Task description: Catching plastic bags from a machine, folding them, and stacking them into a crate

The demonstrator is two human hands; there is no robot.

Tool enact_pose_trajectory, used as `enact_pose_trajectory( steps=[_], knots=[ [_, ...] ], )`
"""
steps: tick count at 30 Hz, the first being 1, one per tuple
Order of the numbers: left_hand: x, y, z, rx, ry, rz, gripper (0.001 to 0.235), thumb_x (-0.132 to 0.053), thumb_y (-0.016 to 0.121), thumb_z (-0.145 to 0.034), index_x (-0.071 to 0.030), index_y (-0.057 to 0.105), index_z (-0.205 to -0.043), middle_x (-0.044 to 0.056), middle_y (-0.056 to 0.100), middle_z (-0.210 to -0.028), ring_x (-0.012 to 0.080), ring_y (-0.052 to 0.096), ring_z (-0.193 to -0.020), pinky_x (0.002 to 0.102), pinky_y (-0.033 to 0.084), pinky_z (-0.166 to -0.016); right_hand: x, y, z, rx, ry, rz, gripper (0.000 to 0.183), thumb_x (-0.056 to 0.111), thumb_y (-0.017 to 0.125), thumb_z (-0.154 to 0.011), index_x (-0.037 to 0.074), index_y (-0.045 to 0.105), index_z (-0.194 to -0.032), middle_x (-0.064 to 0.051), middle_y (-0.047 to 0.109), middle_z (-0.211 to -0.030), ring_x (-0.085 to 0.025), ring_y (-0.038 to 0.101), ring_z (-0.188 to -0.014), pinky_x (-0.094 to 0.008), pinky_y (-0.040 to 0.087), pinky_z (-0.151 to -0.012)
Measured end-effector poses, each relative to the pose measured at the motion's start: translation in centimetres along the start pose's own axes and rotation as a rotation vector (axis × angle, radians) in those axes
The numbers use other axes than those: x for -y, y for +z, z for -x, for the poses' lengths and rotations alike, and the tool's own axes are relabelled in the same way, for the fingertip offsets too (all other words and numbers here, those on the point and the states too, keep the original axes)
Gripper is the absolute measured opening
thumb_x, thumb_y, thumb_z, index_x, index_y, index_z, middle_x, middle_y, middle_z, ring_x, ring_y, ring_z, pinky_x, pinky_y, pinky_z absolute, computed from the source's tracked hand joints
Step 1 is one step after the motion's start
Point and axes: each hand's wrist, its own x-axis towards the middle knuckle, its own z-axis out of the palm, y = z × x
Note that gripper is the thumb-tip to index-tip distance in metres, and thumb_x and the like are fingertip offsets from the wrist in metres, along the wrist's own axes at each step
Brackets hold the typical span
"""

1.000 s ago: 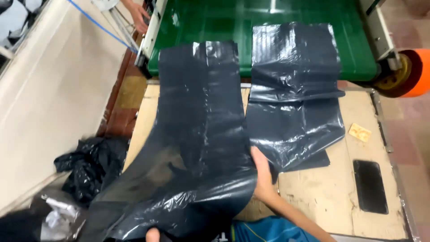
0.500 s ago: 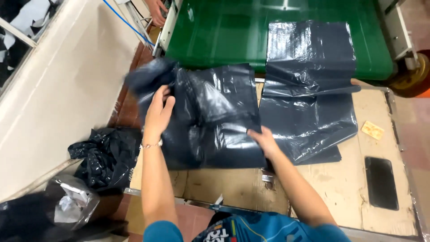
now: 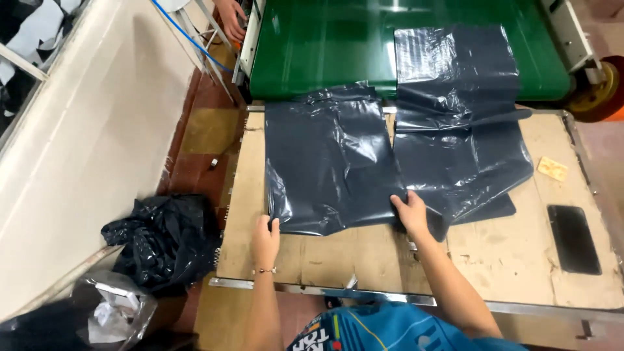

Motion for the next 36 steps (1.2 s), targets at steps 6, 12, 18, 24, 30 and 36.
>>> enact_pose_trajectory(
  steps=[6, 12, 18, 24, 30, 36],
  knots=[
    [2.7, -3.2, 5.3, -0.042, 0.023, 0.128, 0.021, -0.035, 0.057, -0.104, -0.015, 0.062, -0.102, 0.011, 0.070, -0.075, 0.0300, 0.072, -0.070, 0.039, 0.059, -0.063, -3.3, -1.2, 6.5, 0.014, 0.023, 0.271, 0.040, 0.034, 0.079, -0.088, -0.001, 0.072, -0.106, -0.029, 0.074, -0.101, -0.046, 0.069, -0.108, -0.056, 0.054, -0.086],
    [5.7, -1.3, 5.1, 0.045, -0.053, -0.010, 0.028, -0.034, 0.062, -0.091, -0.018, 0.057, -0.114, 0.010, 0.072, -0.095, 0.0365, 0.071, -0.089, 0.048, 0.057, -0.075, -6.0, -1.0, 6.1, 0.109, 0.091, 0.357, 0.054, 0.048, 0.074, -0.087, 0.009, 0.063, -0.122, -0.020, 0.073, -0.119, -0.037, 0.067, -0.114, -0.047, 0.050, -0.097],
    [-3.0, -2.8, -1.1, -0.113, 0.120, -0.222, 0.067, -0.052, 0.069, -0.088, -0.009, 0.057, -0.137, 0.016, 0.068, -0.122, 0.0365, 0.067, -0.108, 0.052, 0.053, -0.088, 4.0, 0.7, 0.5, 0.108, -0.044, 0.452, 0.064, 0.039, 0.076, -0.085, 0.008, 0.054, -0.136, -0.018, 0.065, -0.132, -0.037, 0.063, -0.123, -0.049, 0.048, -0.102],
    [-15.5, 0.9, -5.4, 0.065, 0.669, -0.119, 0.064, -0.050, 0.067, -0.089, -0.012, 0.057, -0.139, 0.012, 0.050, -0.154, 0.0334, 0.035, -0.149, 0.066, 0.028, -0.114, 8.0, 8.0, -14.3, 0.014, -0.230, 0.737, 0.068, 0.033, 0.083, -0.084, 0.003, 0.051, -0.135, -0.019, 0.057, -0.132, -0.041, 0.059, -0.125, -0.052, 0.056, -0.099],
    [-15.6, 5.3, -7.2, 0.244, 0.673, -0.175, 0.075, -0.055, 0.059, -0.091, -0.015, 0.044, -0.152, 0.007, 0.036, -0.164, 0.0304, 0.019, -0.157, 0.072, 0.020, -0.118, 7.2, 11.2, -21.0, -0.020, -0.068, 0.854, 0.088, 0.048, 0.094, -0.069, 0.001, 0.049, -0.129, -0.018, 0.058, -0.123, -0.041, 0.063, -0.116, -0.051, 0.055, -0.099],
    [-12.9, 9.3, -7.9, -0.145, 0.807, 0.163, 0.045, -0.052, 0.060, -0.092, -0.018, 0.063, -0.121, 0.000, 0.059, -0.132, 0.0265, 0.050, -0.136, 0.053, 0.043, -0.110, 10.2, 10.2, -19.9, 0.063, -0.030, 0.659, 0.080, 0.033, 0.097, -0.066, -0.002, 0.051, -0.122, -0.024, 0.055, -0.126, -0.049, 0.062, -0.119, -0.057, 0.053, -0.101]
  ],
)
